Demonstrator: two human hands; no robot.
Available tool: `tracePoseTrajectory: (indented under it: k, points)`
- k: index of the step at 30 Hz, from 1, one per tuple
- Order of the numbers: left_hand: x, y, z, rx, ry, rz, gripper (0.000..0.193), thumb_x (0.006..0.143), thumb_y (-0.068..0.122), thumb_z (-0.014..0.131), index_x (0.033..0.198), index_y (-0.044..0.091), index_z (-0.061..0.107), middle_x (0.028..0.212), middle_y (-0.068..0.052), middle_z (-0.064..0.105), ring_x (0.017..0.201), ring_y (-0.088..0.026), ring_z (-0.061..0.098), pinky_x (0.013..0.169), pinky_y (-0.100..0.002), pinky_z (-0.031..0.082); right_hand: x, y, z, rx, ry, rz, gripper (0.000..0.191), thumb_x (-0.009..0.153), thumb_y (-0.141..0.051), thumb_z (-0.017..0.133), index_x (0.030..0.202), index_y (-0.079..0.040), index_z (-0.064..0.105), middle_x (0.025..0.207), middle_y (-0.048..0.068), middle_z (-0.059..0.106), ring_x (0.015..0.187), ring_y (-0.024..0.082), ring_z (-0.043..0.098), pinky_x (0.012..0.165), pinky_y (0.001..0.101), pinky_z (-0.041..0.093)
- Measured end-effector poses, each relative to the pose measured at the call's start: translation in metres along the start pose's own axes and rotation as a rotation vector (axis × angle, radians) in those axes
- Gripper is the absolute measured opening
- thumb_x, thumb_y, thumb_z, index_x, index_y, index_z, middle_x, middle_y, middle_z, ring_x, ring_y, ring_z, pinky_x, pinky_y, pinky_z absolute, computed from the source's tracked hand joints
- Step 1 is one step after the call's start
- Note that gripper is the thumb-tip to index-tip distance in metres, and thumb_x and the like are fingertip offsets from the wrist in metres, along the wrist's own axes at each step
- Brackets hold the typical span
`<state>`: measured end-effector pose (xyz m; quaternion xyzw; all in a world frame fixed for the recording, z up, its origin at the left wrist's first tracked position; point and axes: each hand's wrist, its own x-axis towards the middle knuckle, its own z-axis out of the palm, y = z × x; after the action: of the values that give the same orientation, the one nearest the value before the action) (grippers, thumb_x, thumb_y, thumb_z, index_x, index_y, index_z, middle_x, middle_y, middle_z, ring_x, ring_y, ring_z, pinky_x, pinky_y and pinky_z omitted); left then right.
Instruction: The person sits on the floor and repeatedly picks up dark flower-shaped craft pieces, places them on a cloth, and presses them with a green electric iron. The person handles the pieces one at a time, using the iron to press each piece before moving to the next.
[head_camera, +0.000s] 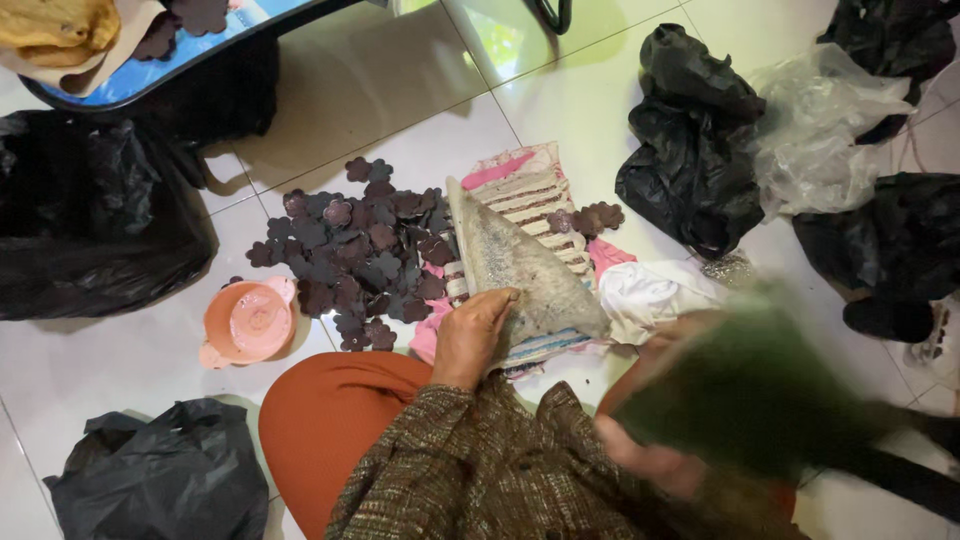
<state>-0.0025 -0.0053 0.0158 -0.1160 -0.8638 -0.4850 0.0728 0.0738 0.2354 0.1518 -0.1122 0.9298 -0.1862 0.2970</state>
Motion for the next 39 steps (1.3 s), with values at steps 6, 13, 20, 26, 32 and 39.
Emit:
tracePoseTrajectory:
  k: [6, 13, 20, 26, 32, 39]
  points:
    - [0.005, -0.005, 0.002, 0.053, -0.078, -0.069, 0.013, 0.095, 0.013, 0.066, 0.106, 0.011, 0.072, 0.104, -0.011, 0.075, 0.09, -0.03, 0.074, 0.077, -0.038, 0.059, 0.047, -0.014, 0.05, 0.386, 0.525, 0.069, 0.103, 0.07, -0.037, 0.082, 0.152, 0.001, 0.032, 0.134, 0.026, 0.052, 0.124, 0.039, 0.055, 0.102, 0.0483, 0.045]
    - [0.009, 0.003, -0.008, -0.094, -0.029, -0.117, 0.02, 0.094, 0.017, 0.069, 0.111, 0.011, 0.077, 0.103, -0.012, 0.077, 0.089, -0.028, 0.075, 0.078, -0.036, 0.058, 0.087, 0.008, 0.022, 0.199, 0.551, 0.114, 0.101, 0.072, -0.039, 0.084, 0.151, 0.003, 0.036, 0.135, 0.026, 0.055, 0.123, 0.04, 0.057, 0.1, 0.0488, 0.048]
    - [0.004, 0.025, -0.028, -0.333, 0.066, -0.246, 0.017, 0.094, 0.012, 0.073, 0.11, 0.006, 0.077, 0.099, -0.009, 0.079, 0.085, -0.015, 0.076, 0.076, -0.028, 0.058, 0.097, -0.007, 0.04, -0.049, 0.808, -0.031, 0.079, 0.08, -0.035, 0.083, 0.139, 0.005, 0.048, 0.127, 0.025, 0.06, 0.117, 0.041, 0.056, 0.099, 0.0508, 0.045]
    - [-0.005, 0.038, -0.039, -0.412, 0.12, -0.165, 0.019, 0.09, 0.003, 0.077, 0.109, 0.004, 0.078, 0.103, -0.008, 0.08, 0.09, -0.015, 0.077, 0.082, -0.027, 0.061, 0.099, -0.026, 0.04, 0.633, 0.546, 0.015, 0.031, 0.092, -0.018, 0.073, 0.12, -0.003, 0.071, 0.101, 0.009, 0.072, 0.084, 0.015, 0.066, 0.068, 0.0277, 0.055]
    - [-0.017, 0.038, -0.034, -0.421, 0.112, -0.05, 0.018, 0.089, 0.0, 0.078, 0.106, 0.003, 0.076, 0.103, -0.007, 0.078, 0.094, -0.015, 0.075, 0.084, -0.027, 0.06, 0.11, -0.027, 0.066, 0.949, 0.535, 0.015, 0.017, 0.096, -0.014, 0.07, 0.103, 0.001, 0.071, 0.084, 0.0, 0.073, 0.074, 0.004, 0.063, 0.061, 0.0212, 0.049]
    - [-0.019, 0.009, -0.022, -0.566, 0.426, -0.366, 0.006, 0.094, 0.006, 0.079, 0.097, 0.002, 0.076, 0.093, -0.007, 0.077, 0.078, -0.012, 0.067, 0.083, -0.027, 0.056, 0.11, -0.012, 0.073, 1.095, 0.453, 0.076, 0.017, 0.097, -0.016, 0.072, 0.101, 0.001, 0.072, 0.081, 0.0, 0.068, 0.07, 0.004, 0.058, 0.06, 0.0215, 0.046]
